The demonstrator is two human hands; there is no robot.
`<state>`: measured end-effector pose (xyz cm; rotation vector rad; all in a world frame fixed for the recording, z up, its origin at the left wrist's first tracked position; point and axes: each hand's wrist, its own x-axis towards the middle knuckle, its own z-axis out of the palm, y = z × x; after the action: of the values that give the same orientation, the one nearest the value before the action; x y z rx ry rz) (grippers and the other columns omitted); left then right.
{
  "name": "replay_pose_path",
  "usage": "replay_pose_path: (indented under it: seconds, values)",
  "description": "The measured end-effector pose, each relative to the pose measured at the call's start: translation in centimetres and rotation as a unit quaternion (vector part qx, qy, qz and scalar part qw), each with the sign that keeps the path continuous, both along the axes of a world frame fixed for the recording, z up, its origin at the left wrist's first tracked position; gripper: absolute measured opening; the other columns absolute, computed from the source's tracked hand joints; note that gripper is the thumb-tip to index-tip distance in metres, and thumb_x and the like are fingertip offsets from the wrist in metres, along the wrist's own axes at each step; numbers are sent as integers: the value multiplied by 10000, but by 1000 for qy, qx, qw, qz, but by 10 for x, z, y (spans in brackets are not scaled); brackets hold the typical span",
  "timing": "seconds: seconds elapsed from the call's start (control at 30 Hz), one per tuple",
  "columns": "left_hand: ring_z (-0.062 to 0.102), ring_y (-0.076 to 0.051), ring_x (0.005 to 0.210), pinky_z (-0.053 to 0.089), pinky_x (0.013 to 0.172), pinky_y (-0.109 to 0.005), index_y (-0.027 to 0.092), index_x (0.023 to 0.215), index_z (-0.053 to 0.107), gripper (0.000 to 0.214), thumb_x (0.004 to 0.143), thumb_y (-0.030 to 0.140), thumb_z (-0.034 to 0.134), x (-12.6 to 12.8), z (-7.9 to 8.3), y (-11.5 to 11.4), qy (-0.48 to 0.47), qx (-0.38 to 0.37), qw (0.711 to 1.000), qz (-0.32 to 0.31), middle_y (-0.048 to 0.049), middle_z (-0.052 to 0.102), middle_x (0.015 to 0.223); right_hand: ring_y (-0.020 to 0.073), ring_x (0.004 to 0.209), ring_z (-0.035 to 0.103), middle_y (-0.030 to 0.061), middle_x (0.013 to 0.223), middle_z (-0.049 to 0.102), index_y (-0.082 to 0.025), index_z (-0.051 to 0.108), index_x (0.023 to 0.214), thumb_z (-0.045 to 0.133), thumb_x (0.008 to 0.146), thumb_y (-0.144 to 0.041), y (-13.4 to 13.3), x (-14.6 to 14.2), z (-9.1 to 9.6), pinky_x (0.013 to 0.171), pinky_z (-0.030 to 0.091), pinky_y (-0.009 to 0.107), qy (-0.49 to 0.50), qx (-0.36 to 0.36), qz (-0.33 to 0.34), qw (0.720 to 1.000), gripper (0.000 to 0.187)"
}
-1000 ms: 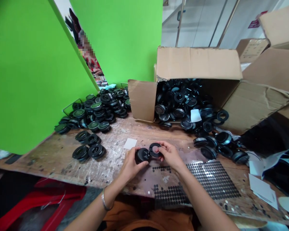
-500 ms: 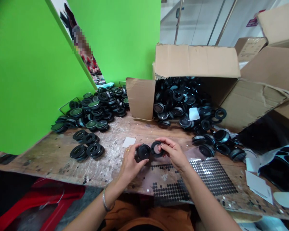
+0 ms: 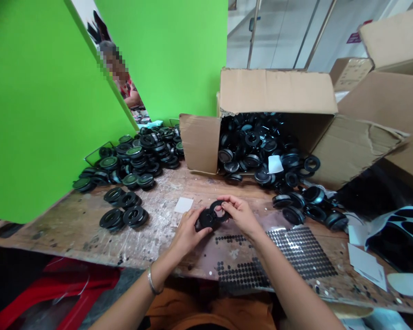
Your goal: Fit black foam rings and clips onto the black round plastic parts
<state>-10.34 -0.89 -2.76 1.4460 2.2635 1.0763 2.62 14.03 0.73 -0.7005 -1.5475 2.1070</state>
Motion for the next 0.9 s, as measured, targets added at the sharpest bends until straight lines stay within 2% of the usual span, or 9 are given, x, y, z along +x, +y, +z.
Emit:
replay_pose_path:
  seconds: [0.1,0.3,0.5,0.63,0.73,0.8,0.87,0.9]
  values:
    - [501,-295,1130,411,984,-449,196,1279,527,615,708,260,749,-3,-5,2,26,-11,1000,1,-120,549,1212,101,576,575,22,778,699,-162,634,995,727,713,-390,2,-12,-1,480,453,190,-7,-33,-17,999,374]
    - [515,-290,1095,416,966,-437,201,1250,545,576,717,286,746,-3,-6,4,34,-19,999,-10,-111,572,1195,130,565,612,10,689,678,-158,616,942,736,695,-271,8,-22,-1,456,494,210,-8,-104,-34,994,297]
    - [504,-315,1132,392,993,-463,184,1249,558,652,650,279,798,-6,-5,13,-14,-15,1000,9,-130,572,1217,139,528,607,-6,631,642,-160,609,894,680,746,-166,14,-19,-2,437,528,237,6,-148,-52,988,164]
    - [516,-286,1153,370,1022,-428,200,1200,584,585,662,297,791,-12,7,14,-117,37,992,-33,-109,585,1200,115,588,627,7,686,656,-154,600,820,635,759,-78,14,-10,-10,543,574,223,14,-197,-86,977,103]
    - [550,-240,1095,400,983,-380,223,1170,570,477,740,354,728,-12,17,10,-237,86,965,-72,-79,593,1170,112,665,646,36,764,671,-142,607,806,637,775,-91,7,1,-11,642,581,215,24,-225,-99,969,67]
    - [569,-204,1016,428,933,-335,220,1121,570,414,757,355,714,-8,21,6,-312,104,942,-73,-56,614,1088,145,680,652,62,793,671,-133,613,873,622,822,-195,2,11,-10,654,586,280,15,-230,-79,970,80]
    - [577,-174,910,468,833,-297,221,1059,571,349,766,359,702,-3,24,2,-389,122,912,-52,-29,618,984,172,659,641,64,803,662,-143,591,964,576,862,-304,-2,24,-9,608,570,334,-33,-167,-65,983,191]
    - [575,-160,843,483,755,-276,222,1012,570,302,775,368,688,-1,25,1,-432,133,892,-35,-16,610,934,174,654,629,53,800,651,-155,578,980,568,863,-323,-3,32,-10,596,552,336,-69,-93,-68,991,205]
